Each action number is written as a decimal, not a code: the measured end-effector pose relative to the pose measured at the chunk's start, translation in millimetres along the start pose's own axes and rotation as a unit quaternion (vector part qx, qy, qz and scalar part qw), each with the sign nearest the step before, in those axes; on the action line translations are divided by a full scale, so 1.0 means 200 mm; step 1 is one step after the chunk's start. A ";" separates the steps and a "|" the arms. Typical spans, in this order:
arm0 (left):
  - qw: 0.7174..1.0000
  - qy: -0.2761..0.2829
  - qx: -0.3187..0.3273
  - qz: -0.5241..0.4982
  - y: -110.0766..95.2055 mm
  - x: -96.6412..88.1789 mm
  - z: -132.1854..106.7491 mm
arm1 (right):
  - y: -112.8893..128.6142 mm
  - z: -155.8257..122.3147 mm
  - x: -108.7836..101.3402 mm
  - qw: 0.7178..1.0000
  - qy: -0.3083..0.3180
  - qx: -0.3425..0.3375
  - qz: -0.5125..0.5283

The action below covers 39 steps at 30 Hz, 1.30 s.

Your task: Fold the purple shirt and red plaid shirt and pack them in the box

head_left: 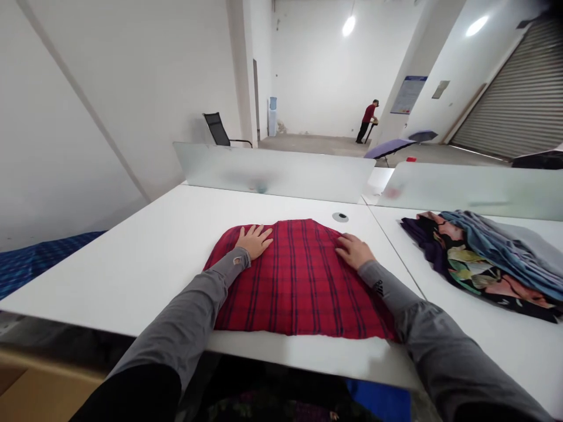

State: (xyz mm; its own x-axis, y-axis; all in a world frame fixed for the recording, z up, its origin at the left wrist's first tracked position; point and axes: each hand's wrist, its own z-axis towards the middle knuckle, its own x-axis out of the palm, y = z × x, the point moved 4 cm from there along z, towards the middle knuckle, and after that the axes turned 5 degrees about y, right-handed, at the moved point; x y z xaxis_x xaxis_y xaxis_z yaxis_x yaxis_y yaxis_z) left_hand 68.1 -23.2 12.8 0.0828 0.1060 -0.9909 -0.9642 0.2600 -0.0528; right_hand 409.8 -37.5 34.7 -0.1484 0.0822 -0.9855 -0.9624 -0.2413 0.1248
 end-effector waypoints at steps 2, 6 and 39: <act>0.999 -0.029 -0.018 0.002 -0.02 -0.04 -0.02 | -0.15 -0.12 -0.08 0.993 -0.052 0.100 0.037; 0.998 -0.063 0.005 -0.026 -0.19 -0.13 -0.16 | -0.35 -0.44 -0.09 0.907 0.001 0.277 0.318; 0.963 -0.024 0.188 -0.194 -0.43 -0.07 -1.18 | 1.43 -0.05 0.10 0.940 0.036 -0.335 0.057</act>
State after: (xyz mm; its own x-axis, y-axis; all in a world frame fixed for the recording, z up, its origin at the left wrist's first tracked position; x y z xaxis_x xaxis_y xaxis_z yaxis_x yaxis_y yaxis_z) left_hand 90.9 -273.2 2.2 0.4381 -0.0269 -0.8985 -0.7004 0.6164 -0.3599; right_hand 133.9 -113.8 49.4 -0.2031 -0.0412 -0.9783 -0.5774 -0.8019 0.1537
